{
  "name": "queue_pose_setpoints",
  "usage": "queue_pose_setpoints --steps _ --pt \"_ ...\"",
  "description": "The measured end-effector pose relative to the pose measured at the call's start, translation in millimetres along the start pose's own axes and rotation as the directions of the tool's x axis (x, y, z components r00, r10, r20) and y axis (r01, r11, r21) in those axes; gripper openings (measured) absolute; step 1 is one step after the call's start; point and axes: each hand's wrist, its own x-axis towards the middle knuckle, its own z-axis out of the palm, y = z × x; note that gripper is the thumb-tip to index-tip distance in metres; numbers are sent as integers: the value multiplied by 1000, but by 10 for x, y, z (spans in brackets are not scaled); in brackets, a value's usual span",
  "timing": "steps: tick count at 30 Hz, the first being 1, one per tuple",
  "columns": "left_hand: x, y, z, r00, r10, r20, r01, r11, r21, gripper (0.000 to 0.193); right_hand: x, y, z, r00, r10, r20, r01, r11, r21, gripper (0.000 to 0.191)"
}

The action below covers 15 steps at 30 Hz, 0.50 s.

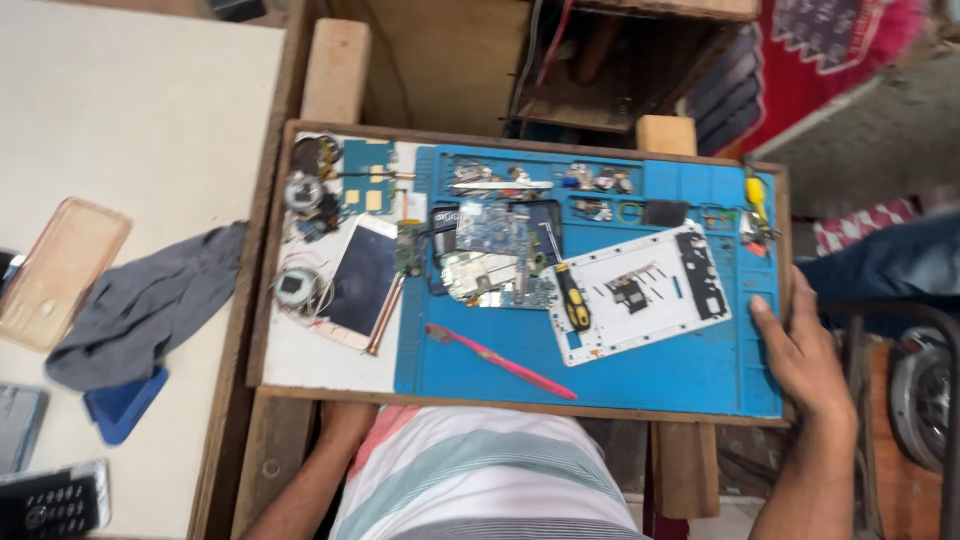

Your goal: The person works on a laptop motherboard at a repair bench, holding the board steady with one hand while using a screwdriver with the other to unscrew and pry components from it. They reposition the board and the white laptop chassis on the blue mat as they continue working on the board.

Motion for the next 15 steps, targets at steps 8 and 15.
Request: queue_pose_setpoints --steps 8,15 --pt "414 298 -52 995 86 -54 -74 978 195 50 145 264 45 986 41 162 -134 773 620 63" --pt "447 295 -63 995 73 -63 -58 976 210 49 163 280 33 978 11 209 -163 667 727 65"
